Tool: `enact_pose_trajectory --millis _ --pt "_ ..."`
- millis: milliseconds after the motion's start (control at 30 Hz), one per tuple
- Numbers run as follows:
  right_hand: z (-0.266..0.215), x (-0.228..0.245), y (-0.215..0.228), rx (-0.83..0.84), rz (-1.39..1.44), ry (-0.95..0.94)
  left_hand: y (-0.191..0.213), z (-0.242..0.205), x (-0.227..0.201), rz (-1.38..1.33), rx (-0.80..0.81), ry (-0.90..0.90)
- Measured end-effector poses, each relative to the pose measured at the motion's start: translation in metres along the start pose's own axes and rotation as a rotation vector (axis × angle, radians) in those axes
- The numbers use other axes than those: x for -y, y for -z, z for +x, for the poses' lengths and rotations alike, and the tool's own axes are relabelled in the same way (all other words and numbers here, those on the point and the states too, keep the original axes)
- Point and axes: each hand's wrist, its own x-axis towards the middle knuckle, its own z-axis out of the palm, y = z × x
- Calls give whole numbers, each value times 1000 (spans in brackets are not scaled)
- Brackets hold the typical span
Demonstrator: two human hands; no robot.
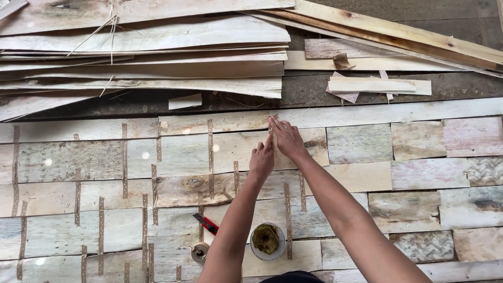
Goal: Applying thin decorative wood strips over the seams of a wooden tiled panel using adhesive.
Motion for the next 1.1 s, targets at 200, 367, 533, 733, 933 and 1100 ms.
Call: enact_pose_trajectory --millis 200,367,533,733,933,1100 --pt "-49 38 30 51 10 2 -6 -13 7 24 -42 -85" --pt "-72 47 2 80 15 -60 13 -43 -2 -48 0 -109" --pt "-80 46 -18 39 -12 -37 4 -39 -4 -25 68 -106" --pt "-68 34 -46 -2 44 -9 -17 -23 -2 13 121 -83" --pt "-77 54 -23 7 -22 -144 -7 -38 -5 -24 90 -110" --pt "-86 62 -16 11 110 -179 36 -72 -11 76 115 -59"
